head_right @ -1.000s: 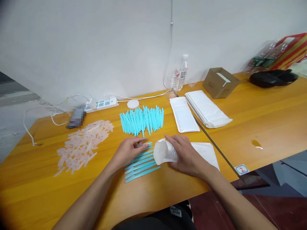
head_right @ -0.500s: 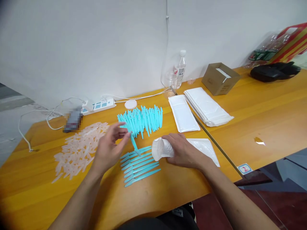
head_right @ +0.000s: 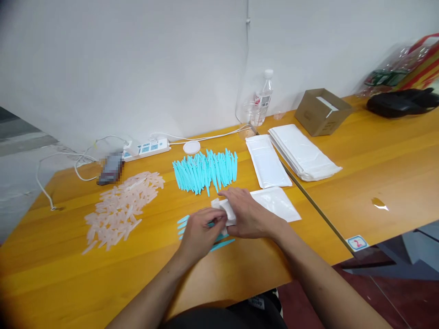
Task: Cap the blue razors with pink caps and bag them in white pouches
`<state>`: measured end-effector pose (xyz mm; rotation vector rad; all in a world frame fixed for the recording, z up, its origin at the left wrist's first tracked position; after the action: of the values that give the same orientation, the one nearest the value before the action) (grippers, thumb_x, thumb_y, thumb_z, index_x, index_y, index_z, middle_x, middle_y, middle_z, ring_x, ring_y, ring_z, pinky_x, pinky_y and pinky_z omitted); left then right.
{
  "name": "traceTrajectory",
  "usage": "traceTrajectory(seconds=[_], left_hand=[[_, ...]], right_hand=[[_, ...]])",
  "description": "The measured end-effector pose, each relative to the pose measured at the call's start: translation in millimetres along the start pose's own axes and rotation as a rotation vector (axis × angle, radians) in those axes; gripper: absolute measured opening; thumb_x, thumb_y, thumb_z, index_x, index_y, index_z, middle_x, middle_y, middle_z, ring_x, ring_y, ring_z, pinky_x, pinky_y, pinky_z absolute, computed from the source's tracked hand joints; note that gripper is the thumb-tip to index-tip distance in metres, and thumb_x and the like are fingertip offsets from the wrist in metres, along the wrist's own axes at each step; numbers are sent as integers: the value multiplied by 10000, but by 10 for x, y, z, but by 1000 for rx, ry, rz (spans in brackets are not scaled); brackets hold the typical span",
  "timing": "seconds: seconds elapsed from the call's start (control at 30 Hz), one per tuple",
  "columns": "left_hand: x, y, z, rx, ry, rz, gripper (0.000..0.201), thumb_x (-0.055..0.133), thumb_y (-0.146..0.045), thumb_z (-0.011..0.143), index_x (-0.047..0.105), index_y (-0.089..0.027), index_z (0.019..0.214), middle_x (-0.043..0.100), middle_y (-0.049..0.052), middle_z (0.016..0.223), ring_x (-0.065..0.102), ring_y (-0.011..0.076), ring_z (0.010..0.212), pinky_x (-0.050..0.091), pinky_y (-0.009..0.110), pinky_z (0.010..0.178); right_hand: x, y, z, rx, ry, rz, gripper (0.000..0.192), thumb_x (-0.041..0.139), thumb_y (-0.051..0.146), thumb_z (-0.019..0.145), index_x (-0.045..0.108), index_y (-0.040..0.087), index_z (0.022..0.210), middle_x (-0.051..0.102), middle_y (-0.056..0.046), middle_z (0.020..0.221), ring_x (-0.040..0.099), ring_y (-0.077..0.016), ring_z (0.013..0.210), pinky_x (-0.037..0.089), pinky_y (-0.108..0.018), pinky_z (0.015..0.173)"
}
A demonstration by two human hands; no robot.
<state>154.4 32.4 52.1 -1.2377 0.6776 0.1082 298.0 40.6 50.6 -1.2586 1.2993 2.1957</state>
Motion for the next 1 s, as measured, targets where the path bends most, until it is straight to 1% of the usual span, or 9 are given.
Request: traceTrajectory(seconds=[0.1, 0.17, 0.27, 0.4, 0.53, 0.67, 0.8, 0.9, 1.0], left_hand=[[21, -16, 88, 88, 199, 29, 237, 579, -165, 940, 761, -205, 794, 740, 10, 780, 665, 150, 754, 493, 255, 753], [-154, 103, 133, 53, 156, 17, 210, 566, -233, 971, 776, -221, 977, 764, 24, 940, 680, 152, 824, 501, 253, 777], [-342, 323, 197, -29, 124, 260, 185, 632, -277, 931, 783, -250, 1035, 759, 29, 1001, 681, 181, 852, 495, 283, 762], [-262, 458, 309, -68, 235, 546, 174, 624, -245, 906, 794, -278, 925, 745, 27, 986, 678, 220, 907, 483, 310, 748], [-258, 442, 355, -64, 225, 490, 148, 615, -196, 894, 748, -250, 856, 742, 26, 955, 667, 219, 942, 488, 312, 799], [-655, 287, 258, -43, -38, 263, 146, 596, -251, 941, 700, -230, 1041, 721, 31, 935, 670, 183, 874, 514, 310, 825], [-1081, 159, 43, -99, -402, -133, 448, 653, -329, 926, 557, -254, 1357, 674, 19, 1026, 711, 136, 812, 571, 274, 785], [-972, 205, -51, -204, -449, -315, 374, 676, -384, 909, 647, -206, 1237, 705, 21, 954, 740, 146, 777, 596, 268, 759], [-627, 278, -43, -289, -344, -323, 285, 659, -385, 917, 722, -163, 1086, 756, 41, 851, 741, 163, 761, 594, 264, 735]], right_hand=[[43, -50, -11, -13, 9, -4, 822, 714, 169, 648, 422, 174, 1417, 567, -189, 1323, 539, -367, 1233, 455, -531, 1011], [52, -110, -40, 3, 11, -5, 879, 723, 184, 652, 379, 175, 1461, 545, -193, 1359, 530, -367, 1249, 460, -521, 1010], [39, -152, -75, -3, 8, -24, 946, 729, 217, 678, 309, 205, 1526, 541, -171, 1382, 528, -365, 1252, 442, -525, 1026], [0, -151, -109, -2, 16, -60, 1011, 728, 230, 678, 252, 252, 1570, 566, -135, 1379, 525, -368, 1243, 392, -548, 1053], [-15, -222, -178, 59, 30, -115, 1013, 718, 235, 677, 247, 239, 1575, 544, -147, 1404, 499, -379, 1259, 369, -554, 1059], [24, -328, -212, 117, 34, -124, 942, 701, 219, 678, 320, 219, 1539, 579, -151, 1315, 526, -365, 1194, 401, -537, 1021], [31, -324, -170, 121, 21, -78, 945, 707, 207, 682, 315, 231, 1542, 578, -135, 1285, 529, -347, 1173, 416, -524, 1017], [6, -265, -130, 109, -5, -15, 959, 711, 195, 692, 295, 252, 1554, 569, -131, 1295, 526, -346, 1193, 424, -523, 1022], [-11, -217, -103, 88, -27, 34, 964, 709, 183, 692, 290, 266, 1556, 547, -131, 1327, 515, -346, 1229, 421, -528, 1045]])
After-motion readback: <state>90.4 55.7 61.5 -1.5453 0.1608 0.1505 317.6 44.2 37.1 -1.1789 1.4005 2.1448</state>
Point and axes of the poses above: each hand's wrist, its own z-axis towards the middle knuckle, its own x-axis out of the palm, y = z × x, the point moved 6 cm from there along z, towards the middle knuckle
